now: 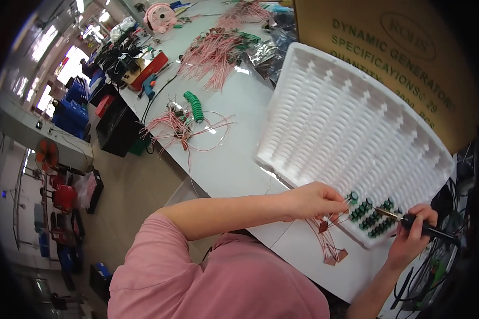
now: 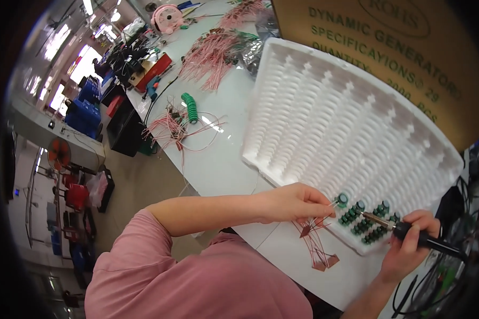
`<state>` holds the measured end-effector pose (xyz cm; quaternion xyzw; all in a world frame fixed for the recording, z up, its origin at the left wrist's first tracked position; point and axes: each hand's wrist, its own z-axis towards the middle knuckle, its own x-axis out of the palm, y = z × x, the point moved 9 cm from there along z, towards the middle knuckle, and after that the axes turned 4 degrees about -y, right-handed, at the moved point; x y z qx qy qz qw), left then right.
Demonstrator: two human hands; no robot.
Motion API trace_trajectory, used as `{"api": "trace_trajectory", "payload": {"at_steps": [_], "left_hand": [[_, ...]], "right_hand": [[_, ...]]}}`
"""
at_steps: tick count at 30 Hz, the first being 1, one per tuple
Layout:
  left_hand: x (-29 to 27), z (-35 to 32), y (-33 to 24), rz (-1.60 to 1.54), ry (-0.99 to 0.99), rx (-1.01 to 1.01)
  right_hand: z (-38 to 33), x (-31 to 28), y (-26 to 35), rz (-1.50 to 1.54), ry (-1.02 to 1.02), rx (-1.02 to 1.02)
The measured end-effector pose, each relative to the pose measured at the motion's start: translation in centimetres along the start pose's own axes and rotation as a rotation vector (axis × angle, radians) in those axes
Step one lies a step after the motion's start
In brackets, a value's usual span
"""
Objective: The person opens and looks inside a thermos, then picks up circuit boards with wires and solders the wire ends to small electronic components in a tray using a soldering iron.
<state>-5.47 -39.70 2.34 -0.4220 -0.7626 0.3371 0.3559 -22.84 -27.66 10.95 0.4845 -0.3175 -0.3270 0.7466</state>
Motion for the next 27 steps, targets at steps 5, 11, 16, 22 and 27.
{"api": "trace_trajectory", "payload": {"at_steps": [5,11,16,22,27], "left_hand": [[-0.8,-1.0,0.1,-0.031,0.114,0.057],[-0.2,-3.1,-0.7,0.046,0.223,0.183],[-2.0,-7.4,-2.2,0.190,0.236,0.198],[-14.7,-19.2,-2.9,0.306,-0.440,0.095],[-26.4,-22.2,-2.8,0.788,-1.036,0.260]], "right_hand": [[-0.1,0.9,0.1,0.046,-0.043,0.007],[-1.1,1.9,0.8,-0.031,-0.021,0.037],[-1.2,1.4,0.0,-0.034,-0.064,0.050],[-0.2,-0.2,-0.9,-0.067,0.014,0.030],[-0.2,-0.3,-1.1,-0.087,0.026,-0.011]]}}
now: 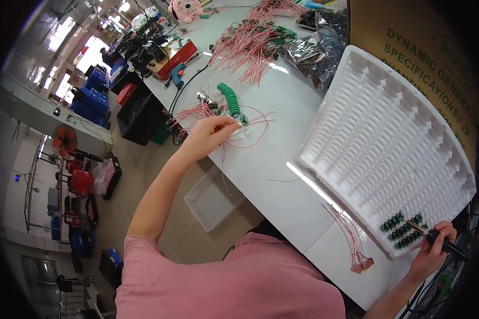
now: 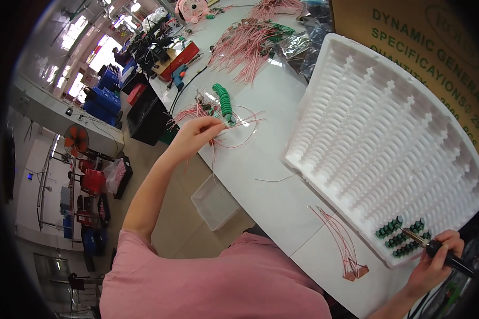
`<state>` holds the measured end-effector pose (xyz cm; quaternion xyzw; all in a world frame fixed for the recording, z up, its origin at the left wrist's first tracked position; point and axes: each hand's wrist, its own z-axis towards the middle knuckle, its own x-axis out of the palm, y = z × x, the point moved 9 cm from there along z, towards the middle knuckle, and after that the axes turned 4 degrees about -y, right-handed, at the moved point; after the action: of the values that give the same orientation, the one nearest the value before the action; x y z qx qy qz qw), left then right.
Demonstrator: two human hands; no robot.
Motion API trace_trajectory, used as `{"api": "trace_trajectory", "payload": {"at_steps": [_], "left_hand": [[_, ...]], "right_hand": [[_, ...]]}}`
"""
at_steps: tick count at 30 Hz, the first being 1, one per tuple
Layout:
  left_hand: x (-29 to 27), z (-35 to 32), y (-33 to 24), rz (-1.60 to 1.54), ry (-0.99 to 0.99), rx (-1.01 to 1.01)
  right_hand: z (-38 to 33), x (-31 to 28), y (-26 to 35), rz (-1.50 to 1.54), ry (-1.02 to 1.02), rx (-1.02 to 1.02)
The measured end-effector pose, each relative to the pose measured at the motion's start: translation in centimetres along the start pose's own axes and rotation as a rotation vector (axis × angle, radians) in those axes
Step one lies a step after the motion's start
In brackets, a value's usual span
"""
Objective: The person opens and looks inside a thermos, then picks up circuit boards with wires and solders the wire ends to small electronic components in a tray using a soldering iron.
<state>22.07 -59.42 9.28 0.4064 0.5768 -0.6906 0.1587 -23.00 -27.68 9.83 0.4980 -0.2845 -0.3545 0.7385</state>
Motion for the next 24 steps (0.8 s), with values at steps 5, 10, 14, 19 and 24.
{"api": "trace_trajectory", "payload": {"at_steps": [5,10,14,19,24], "left_hand": [[-0.3,0.6,1.5,0.600,-0.294,0.281],[-1.1,0.1,0.3,0.636,-0.507,0.405],[-1.0,1.7,0.5,0.704,-0.459,0.411],[1.5,4.1,1.6,0.534,-0.217,0.143],[4.0,4.1,0.1,0.569,-0.311,0.345]], "right_hand": [[-0.2,0.7,0.0,-0.055,-0.024,0.052],[-0.3,0.3,0.6,-0.083,-0.045,-0.003],[0.0,0.2,0.5,-0.074,-0.059,0.012],[0.1,0.5,0.3,-0.049,-0.032,0.032],[-0.1,0.1,0.9,-0.022,-0.008,-0.010]]}}
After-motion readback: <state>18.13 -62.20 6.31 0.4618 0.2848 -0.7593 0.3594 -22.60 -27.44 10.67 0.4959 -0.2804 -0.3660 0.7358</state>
